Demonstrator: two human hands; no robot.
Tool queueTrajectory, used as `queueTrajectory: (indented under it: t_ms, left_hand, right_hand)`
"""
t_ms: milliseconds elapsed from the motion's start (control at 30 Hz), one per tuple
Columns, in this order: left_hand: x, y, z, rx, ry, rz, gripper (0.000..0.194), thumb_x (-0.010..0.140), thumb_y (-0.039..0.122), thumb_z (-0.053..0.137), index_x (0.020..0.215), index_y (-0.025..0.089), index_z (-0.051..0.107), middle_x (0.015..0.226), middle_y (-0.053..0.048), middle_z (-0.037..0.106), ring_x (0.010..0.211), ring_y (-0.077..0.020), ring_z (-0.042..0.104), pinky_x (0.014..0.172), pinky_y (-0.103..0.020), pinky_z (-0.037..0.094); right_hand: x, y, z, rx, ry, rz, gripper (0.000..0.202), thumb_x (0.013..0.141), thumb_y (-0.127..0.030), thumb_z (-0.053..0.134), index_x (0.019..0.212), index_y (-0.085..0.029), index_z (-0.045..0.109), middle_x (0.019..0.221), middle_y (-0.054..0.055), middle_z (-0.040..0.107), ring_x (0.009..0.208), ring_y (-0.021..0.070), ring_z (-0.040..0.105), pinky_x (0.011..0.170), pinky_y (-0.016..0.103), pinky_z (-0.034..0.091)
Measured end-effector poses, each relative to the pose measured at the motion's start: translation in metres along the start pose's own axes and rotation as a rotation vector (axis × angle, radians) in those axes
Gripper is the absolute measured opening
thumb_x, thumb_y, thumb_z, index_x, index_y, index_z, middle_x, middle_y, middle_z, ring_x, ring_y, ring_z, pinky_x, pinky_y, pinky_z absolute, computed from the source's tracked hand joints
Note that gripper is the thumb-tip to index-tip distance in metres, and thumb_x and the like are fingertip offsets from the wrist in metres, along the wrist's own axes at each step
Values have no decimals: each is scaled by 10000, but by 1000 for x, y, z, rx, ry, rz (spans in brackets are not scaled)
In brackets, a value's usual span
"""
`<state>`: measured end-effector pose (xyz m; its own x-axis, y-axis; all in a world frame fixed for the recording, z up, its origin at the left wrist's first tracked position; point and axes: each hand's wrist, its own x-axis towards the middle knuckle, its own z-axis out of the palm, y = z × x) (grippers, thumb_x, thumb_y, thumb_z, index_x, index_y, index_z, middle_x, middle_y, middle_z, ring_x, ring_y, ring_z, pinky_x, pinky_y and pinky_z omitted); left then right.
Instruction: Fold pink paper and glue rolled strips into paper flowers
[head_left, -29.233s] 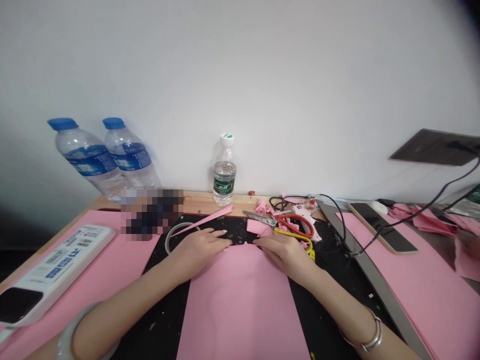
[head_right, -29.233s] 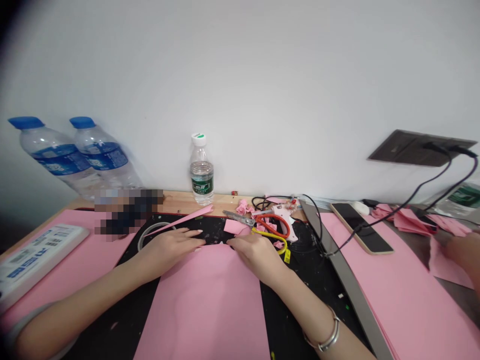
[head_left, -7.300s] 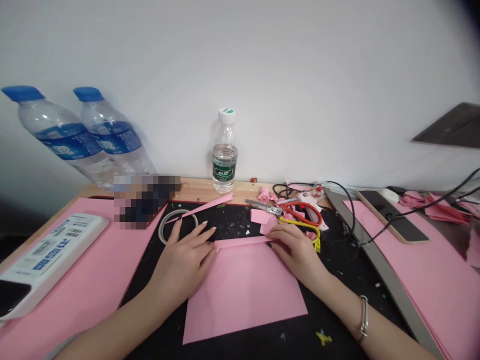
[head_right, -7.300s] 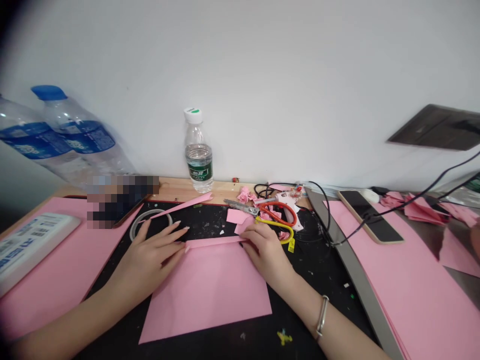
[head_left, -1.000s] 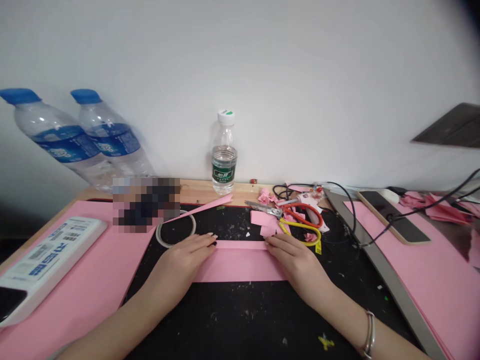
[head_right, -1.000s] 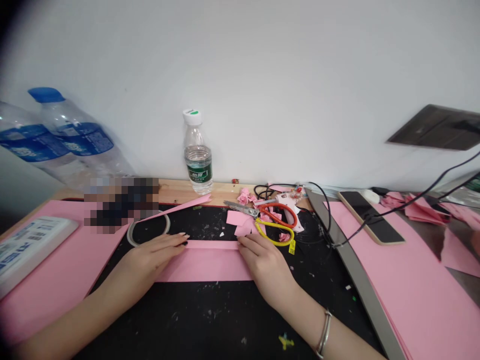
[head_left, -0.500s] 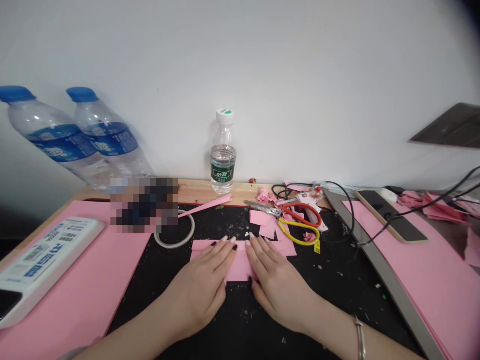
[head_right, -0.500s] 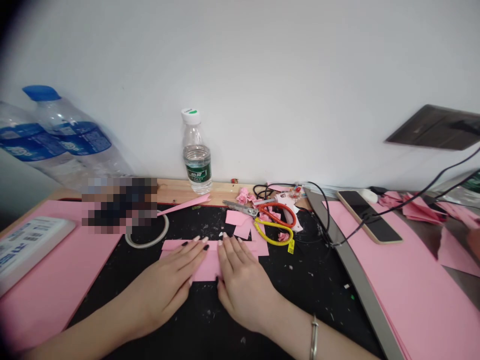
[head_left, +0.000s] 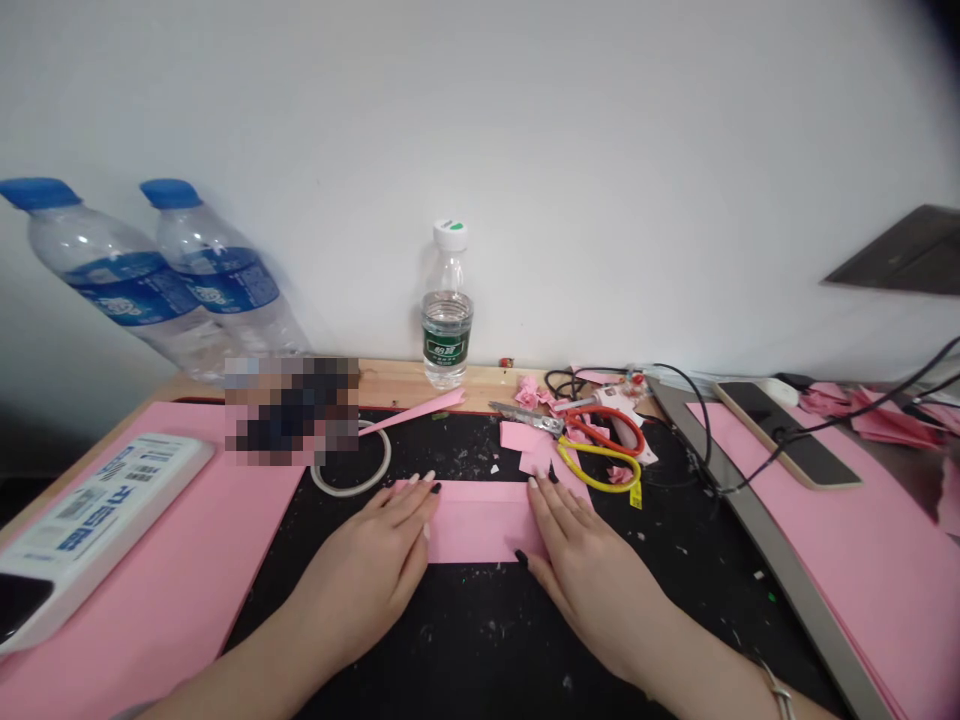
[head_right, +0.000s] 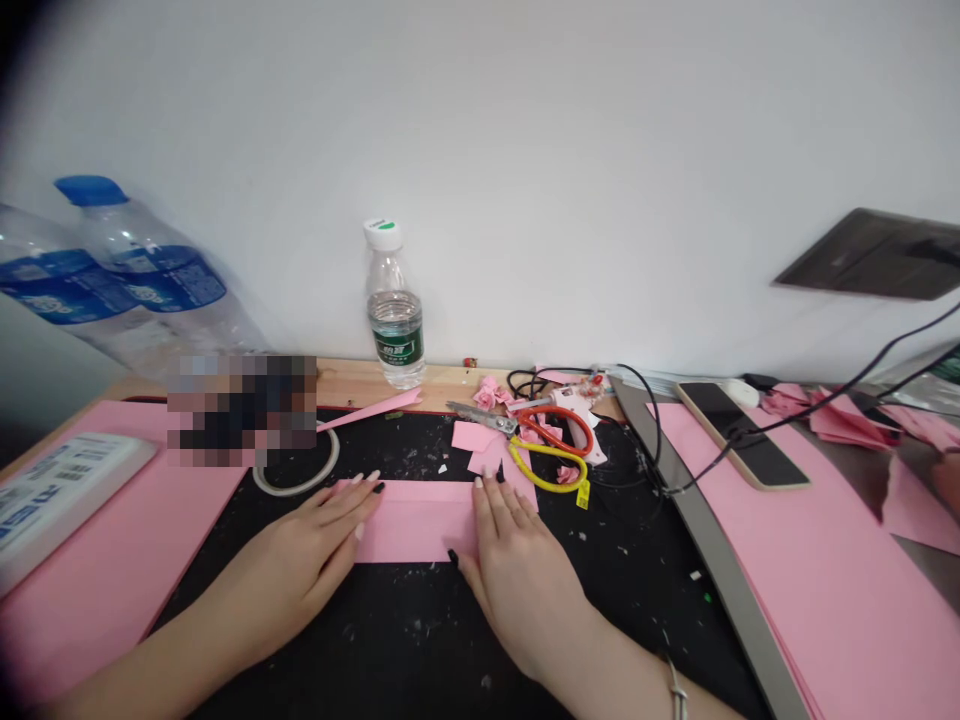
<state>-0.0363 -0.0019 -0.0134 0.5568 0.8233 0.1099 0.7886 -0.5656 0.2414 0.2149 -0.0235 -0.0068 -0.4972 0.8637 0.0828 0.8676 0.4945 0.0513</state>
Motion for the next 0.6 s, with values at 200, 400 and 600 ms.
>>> queueTrajectory:
  t_ms: [200,400,600]
  left_hand:
    - [-3,-12,-2,134,98,-55,422,913,206,309,1103,82,664,1216,-147,616,1092,-283,617,974,-505,455]
    - [2,-25,0,58,235,-1,383,968,240,335,915,153,704,1110,-109,690,1024,-250,652,1037,-522,367]
    - [4,-30,-2,-52,246,-10,258,935,261,445,818,215,671,1030,-25,708,960,-225,655,1101,-561,216]
  right_hand:
    - [-2,18,3,-98,92,15,332,842,-66,456,1118,-3,629,1156,244,642,1033,319,641,914,466,509]
    - [14,30,-5,212,203,144,172,887,-178,530,747,-165,629,895,101,678,869,253,625,783,403,516]
    - [20,31,-3,571,189,153,98,794,-163,664,779,-191,571,787,28,600,766,186,576,677,296,497]
